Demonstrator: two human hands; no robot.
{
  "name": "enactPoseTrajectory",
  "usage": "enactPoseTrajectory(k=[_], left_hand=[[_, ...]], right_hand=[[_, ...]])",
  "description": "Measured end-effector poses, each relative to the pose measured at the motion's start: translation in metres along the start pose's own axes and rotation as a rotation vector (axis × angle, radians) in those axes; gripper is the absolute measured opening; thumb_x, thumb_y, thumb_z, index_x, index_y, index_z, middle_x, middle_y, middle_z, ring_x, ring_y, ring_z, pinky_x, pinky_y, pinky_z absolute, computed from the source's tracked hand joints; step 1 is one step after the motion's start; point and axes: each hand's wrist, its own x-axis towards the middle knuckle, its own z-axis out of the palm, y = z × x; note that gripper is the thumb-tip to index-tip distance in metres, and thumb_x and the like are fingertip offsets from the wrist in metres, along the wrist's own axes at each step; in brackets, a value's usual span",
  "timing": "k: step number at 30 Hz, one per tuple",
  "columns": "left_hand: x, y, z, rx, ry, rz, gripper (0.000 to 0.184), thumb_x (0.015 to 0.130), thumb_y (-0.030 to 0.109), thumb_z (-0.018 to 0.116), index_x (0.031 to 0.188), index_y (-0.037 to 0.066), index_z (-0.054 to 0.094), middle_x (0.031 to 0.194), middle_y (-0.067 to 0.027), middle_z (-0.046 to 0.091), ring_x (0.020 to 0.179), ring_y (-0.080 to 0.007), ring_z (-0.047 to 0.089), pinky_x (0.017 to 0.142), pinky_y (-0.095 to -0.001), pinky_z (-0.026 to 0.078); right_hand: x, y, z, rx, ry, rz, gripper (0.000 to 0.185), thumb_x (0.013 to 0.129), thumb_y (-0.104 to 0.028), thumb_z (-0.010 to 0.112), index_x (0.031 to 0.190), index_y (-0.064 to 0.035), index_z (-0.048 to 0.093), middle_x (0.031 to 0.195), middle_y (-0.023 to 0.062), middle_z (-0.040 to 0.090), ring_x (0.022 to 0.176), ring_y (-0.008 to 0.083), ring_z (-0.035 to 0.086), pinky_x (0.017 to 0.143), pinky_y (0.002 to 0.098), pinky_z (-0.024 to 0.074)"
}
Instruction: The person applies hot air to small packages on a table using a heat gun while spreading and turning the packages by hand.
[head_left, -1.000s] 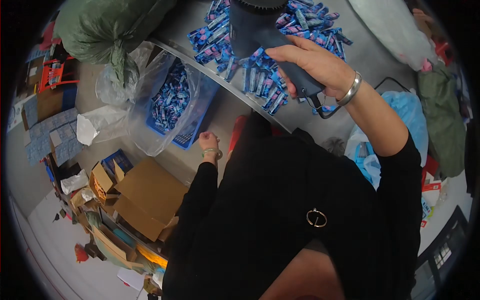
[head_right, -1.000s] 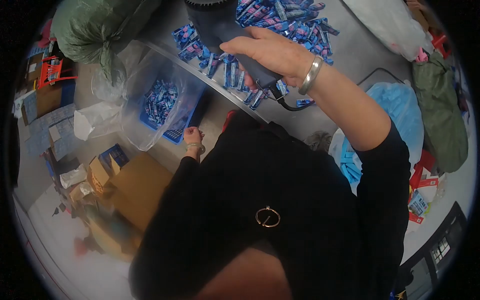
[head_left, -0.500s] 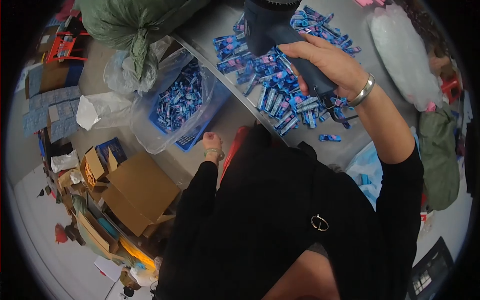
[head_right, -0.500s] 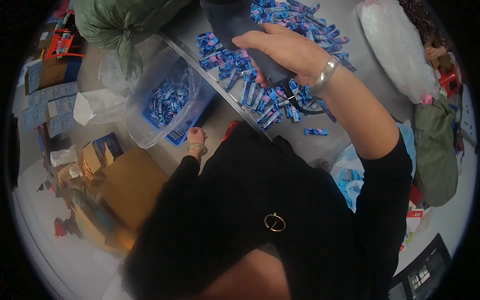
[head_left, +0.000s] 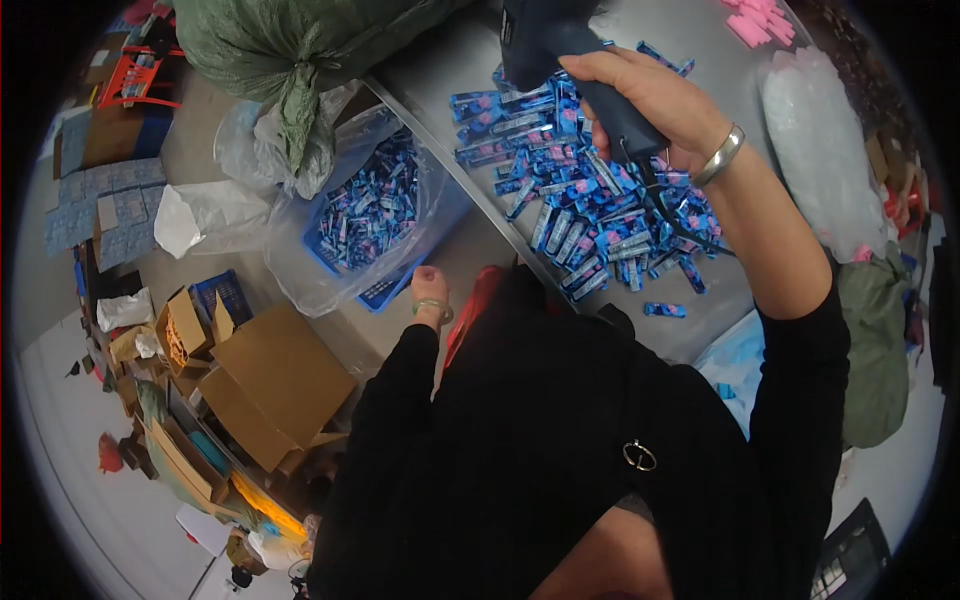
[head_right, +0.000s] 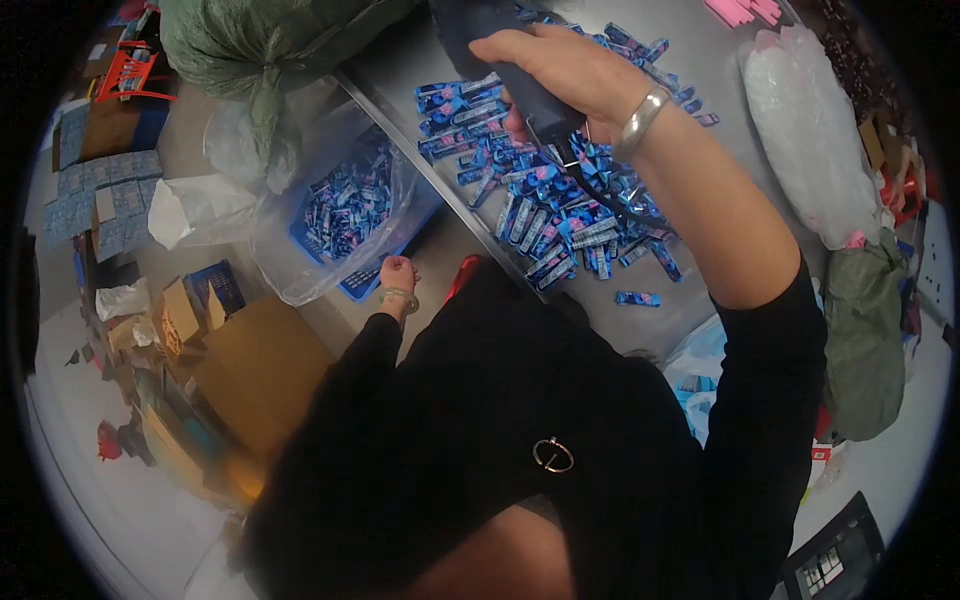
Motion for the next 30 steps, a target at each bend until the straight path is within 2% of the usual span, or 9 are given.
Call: enactPoseTrajectory(k=[3,6,8,11,15,17,21,23,30], left_hand=[[0.013,-0.015,0.005,0.056,0.04,0.066,0.007,0.09,0.009,0.053,0.09,0.002,0.054,0.067,-0.0075,0.06,0.048,-0.0153,0.058,0.045,-0.0254,0.047],[0.014,-0.006,0.007,0.021,0.028,0.041,0.007,0.09,0.01,0.054,0.09,0.002,0.055,0.067,-0.0075,0.06,0.048,-0.0151,0.058,0.044,-0.0253,0.046],[0.021,-0.01,0.01,-0.003,0.062,0.096,0.007,0.09,0.01,0.055,0.091,0.003,0.055,0.066,-0.0072,0.06,0.048,-0.0155,0.058,0.044,-0.0256,0.046],[0.014,0.021,0.006,-0.108,0.005,0.017,0.007,0.09,0.009,0.055,0.091,0.003,0.055,0.067,-0.007,0.06,0.048,-0.0161,0.058,0.045,-0.0263,0.047],[0.009,0.034,0.003,-0.128,-0.025,0.02,0.007,0.09,0.01,0.055,0.091,0.003,0.055,0.067,-0.007,0.06,0.048,-0.0165,0.058,0.045,-0.0266,0.047],[0.009,0.031,0.001,-0.195,-0.032,-0.026,0.008,0.089,0.01,0.056,0.091,0.003,0.055,0.066,-0.0071,0.06,0.048,-0.016,0.058,0.045,-0.0263,0.047],[0.005,0.035,-0.008,-0.151,-0.018,-0.061,0.007,0.089,0.01,0.056,0.091,0.003,0.054,0.065,-0.0074,0.06,0.047,-0.0155,0.058,0.044,-0.0258,0.046],[0.005,0.034,-0.011,-0.146,0.004,-0.07,0.007,0.089,0.01,0.056,0.089,0.003,0.054,0.065,-0.0075,0.06,0.046,-0.0153,0.057,0.043,-0.0257,0.046],[0.009,0.026,-0.014,-0.153,-0.003,-0.097,0.007,0.089,0.01,0.055,0.088,0.004,0.053,0.065,-0.0071,0.06,0.045,-0.015,0.056,0.042,-0.0253,0.045]], right_hand=[[0.014,-0.005,0.002,-0.03,0.071,-0.024,0.038,0.087,-0.039,0.065,0.096,-0.0044,0.052,0.072,0.0056,0.058,0.052,0.0125,0.061,0.047,0.0247,0.0527],[0.027,-0.005,0.001,0.015,-0.031,0.01,0.04,0.087,-0.04,0.065,0.097,-0.0038,0.053,0.072,0.0055,0.058,0.053,0.0128,0.061,0.047,0.025,0.0523],[0.035,-0.007,0.0,0.0,-0.082,0.05,0.04,0.086,-0.04,0.065,0.097,-0.0036,0.054,0.072,0.0055,0.059,0.053,0.0133,0.061,0.047,0.0254,0.0521],[0.051,0.003,0.003,-0.033,-0.001,-0.04,0.039,0.086,-0.04,0.066,0.096,-0.0037,0.054,0.073,0.0058,0.059,0.053,0.0134,0.061,0.046,0.0255,0.052],[0.046,-0.007,0.001,-0.086,-0.034,0.011,0.039,0.087,-0.04,0.065,0.096,-0.0038,0.054,0.074,0.0062,0.059,0.052,0.0133,0.061,0.046,0.0254,0.0517],[0.045,-0.01,-0.006,0.006,-0.201,0.052,0.039,0.087,-0.04,0.066,0.096,-0.0041,0.054,0.073,0.0062,0.059,0.052,0.013,0.061,0.046,0.025,0.0516],[0.052,-0.025,-0.026,0.004,-0.039,-0.108,0.04,0.086,-0.043,0.066,0.088,-0.0043,0.057,0.07,0.0051,0.06,0.053,0.0123,0.061,0.046,0.0249,0.0524],[0.051,-0.041,-0.032,0.01,0.205,-0.023,0.041,0.086,-0.045,0.066,0.086,-0.004,0.058,0.069,0.0047,0.06,0.053,0.011,0.061,0.047,0.0237,0.0525],[0.051,-0.05,-0.049,-0.039,0.194,0.026,0.043,0.086,-0.046,0.066,0.086,-0.0033,0.058,0.069,0.0038,0.06,0.054,0.0099,0.062,0.05,0.0225,0.0535]])
